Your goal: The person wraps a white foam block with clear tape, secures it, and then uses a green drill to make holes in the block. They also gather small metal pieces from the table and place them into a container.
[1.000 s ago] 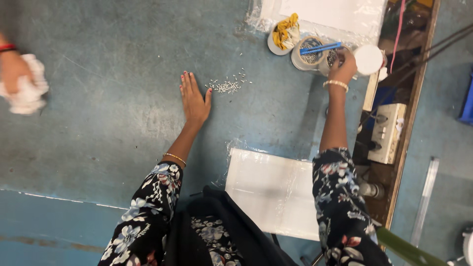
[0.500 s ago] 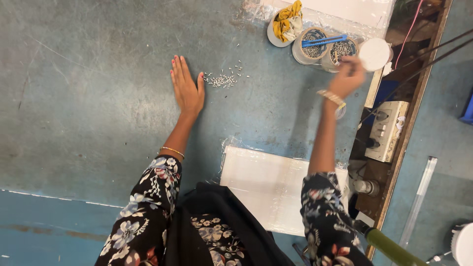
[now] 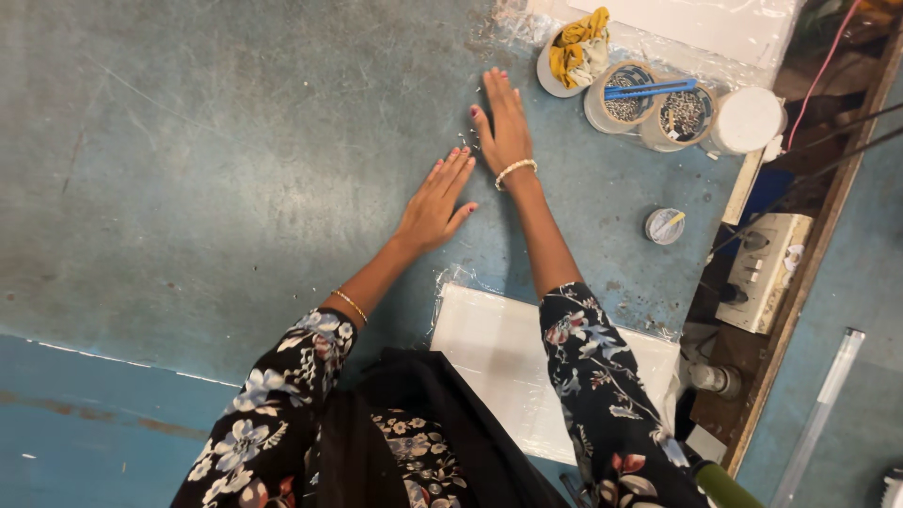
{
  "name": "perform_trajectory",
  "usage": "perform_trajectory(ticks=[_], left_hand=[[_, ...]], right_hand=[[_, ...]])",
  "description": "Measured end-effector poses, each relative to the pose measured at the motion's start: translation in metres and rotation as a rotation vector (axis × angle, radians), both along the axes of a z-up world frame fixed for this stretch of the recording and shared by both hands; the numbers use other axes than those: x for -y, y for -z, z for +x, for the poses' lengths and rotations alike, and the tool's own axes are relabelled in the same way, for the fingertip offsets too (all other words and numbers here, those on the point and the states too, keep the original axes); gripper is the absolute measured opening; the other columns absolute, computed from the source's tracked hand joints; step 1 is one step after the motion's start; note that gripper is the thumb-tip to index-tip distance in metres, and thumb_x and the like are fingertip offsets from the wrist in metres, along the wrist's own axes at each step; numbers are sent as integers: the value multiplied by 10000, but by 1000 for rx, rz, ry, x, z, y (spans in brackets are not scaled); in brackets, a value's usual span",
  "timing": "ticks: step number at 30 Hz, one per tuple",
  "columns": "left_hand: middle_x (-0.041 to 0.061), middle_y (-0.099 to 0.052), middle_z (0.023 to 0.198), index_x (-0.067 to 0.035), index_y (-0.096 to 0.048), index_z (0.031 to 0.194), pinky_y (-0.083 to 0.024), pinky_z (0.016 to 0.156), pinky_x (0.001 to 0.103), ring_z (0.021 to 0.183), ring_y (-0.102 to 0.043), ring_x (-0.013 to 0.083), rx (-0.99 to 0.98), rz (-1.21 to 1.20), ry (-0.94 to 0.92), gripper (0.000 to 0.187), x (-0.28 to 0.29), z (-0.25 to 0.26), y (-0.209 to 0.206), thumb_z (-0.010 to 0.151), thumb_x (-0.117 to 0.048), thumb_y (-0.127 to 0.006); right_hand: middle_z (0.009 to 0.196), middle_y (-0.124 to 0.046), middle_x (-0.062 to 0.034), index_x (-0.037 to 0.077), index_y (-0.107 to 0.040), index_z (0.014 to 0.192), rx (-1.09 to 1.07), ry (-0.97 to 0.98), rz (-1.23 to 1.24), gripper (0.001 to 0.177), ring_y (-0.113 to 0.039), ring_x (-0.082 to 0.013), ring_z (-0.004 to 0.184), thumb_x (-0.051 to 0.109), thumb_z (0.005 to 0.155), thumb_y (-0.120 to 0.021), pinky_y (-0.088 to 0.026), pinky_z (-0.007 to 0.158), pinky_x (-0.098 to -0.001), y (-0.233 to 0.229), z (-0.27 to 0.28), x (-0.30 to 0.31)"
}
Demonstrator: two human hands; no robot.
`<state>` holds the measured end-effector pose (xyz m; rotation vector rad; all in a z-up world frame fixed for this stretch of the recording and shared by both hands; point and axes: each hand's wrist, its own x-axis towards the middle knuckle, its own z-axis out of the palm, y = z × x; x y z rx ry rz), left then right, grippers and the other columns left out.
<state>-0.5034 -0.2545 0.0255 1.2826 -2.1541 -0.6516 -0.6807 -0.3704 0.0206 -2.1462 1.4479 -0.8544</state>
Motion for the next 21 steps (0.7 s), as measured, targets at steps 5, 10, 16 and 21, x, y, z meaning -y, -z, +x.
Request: perform_trajectory(ticks=[5,10,16,21], left_hand=[[204,-298,1691,-3,-286,1619,-181,1318,487,1605,-230,348,-141,-48,-271,622,25,31,0,1107,-272,-515],[213,-345,1661,-5,-329,1603,-223,1303,479,1581,-278,358,-183,-4,-189,569,48,50,10,1119,-250,-498],[138,-431,1653,-63,-395,1585,-246,1333,446,1598,-341,303,-261,78,-117,495,18,45,13,1114,-200,-469],[242,-295,1648,48,-200,1604,-174,1270,494,1552,-252,381,-115,-20,-96,657,0,14,12,1075,-195,-506]], right_hand=[[1652,-343,-180,5,-384,1562,-152,-269,21,588,-279,-336,1556,281,1073,-559,-212,1280,-475,1,11,-14],[1617,-402,-178,-8,-406,1535,-146,-437,39,570,-330,-332,1535,265,1058,-557,-246,1272,-467,-4,14,-66],[1583,-552,-134,69,-573,1467,555,0,393,435,-603,-298,1357,199,1055,-528,-493,1156,-431,-3,-14,-86],[1622,-411,-199,-1,-398,1560,79,-52,11,533,-365,-349,1533,109,1066,-565,-236,1278,-495,1,-5,-97]])
